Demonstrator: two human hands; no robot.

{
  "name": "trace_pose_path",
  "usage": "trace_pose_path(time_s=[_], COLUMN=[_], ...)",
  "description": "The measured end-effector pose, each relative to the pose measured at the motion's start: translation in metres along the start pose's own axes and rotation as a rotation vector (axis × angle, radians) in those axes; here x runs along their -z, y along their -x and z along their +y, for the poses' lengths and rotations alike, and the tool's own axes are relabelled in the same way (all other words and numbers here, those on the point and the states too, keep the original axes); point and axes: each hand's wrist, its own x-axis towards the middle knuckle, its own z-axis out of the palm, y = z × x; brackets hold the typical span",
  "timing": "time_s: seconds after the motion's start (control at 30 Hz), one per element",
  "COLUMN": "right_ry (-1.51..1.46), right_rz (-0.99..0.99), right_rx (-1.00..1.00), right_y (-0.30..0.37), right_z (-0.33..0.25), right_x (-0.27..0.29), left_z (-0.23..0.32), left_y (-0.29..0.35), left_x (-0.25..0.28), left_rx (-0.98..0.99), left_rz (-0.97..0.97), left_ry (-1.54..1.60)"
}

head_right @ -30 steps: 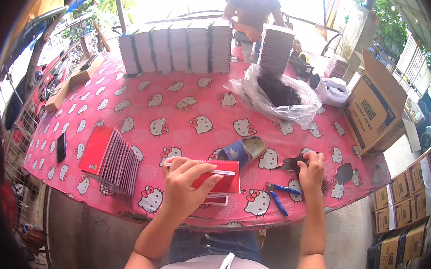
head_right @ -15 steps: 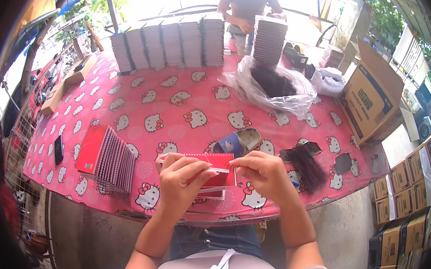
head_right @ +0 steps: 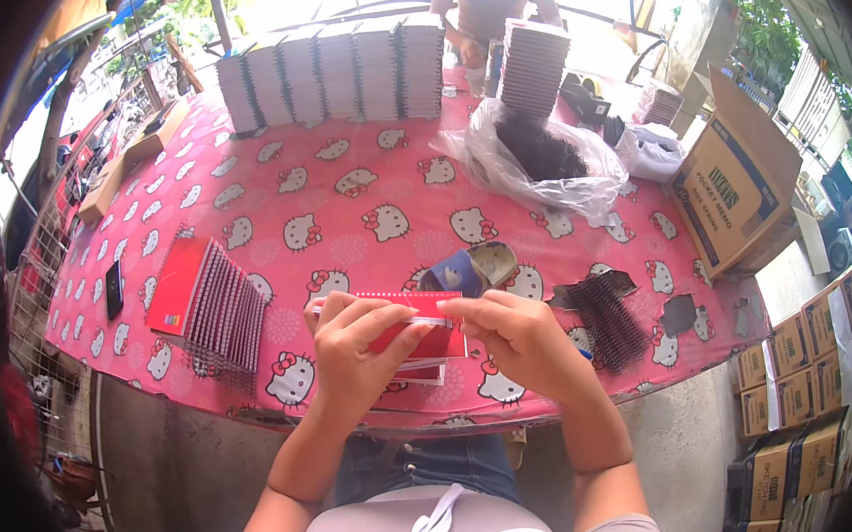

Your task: The person prepares notebooks by applying tape to the spiral bindings and trimming the excess tape with scissors. The person then stacks the finished notebooks together.

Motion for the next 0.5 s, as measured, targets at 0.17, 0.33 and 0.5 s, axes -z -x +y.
trace_pose_path(time_s=[0.17, 0.33, 0.5], right_ry=[0.108, 0.284, 0.118], right_rz=[0.152, 0.149, 0.103], right_rx=[0.007, 0.063, -0.054], right_y=[0.002, -0.005, -0.035], right_z=[-0.001, -0.010, 0.071], right_x=[-0.014, -0.019, 0.003], left_z=[-0.001, -0.003, -0.005], left_y=[0.002, 0.005, 0.008], left_x=[-0.001, 0.002, 0.006], left_rx=[-0.021, -0.017, -0.047], left_rz=[0.005, -0.020, -0.016], left_ry=[-0.049, -0.051, -0.048])
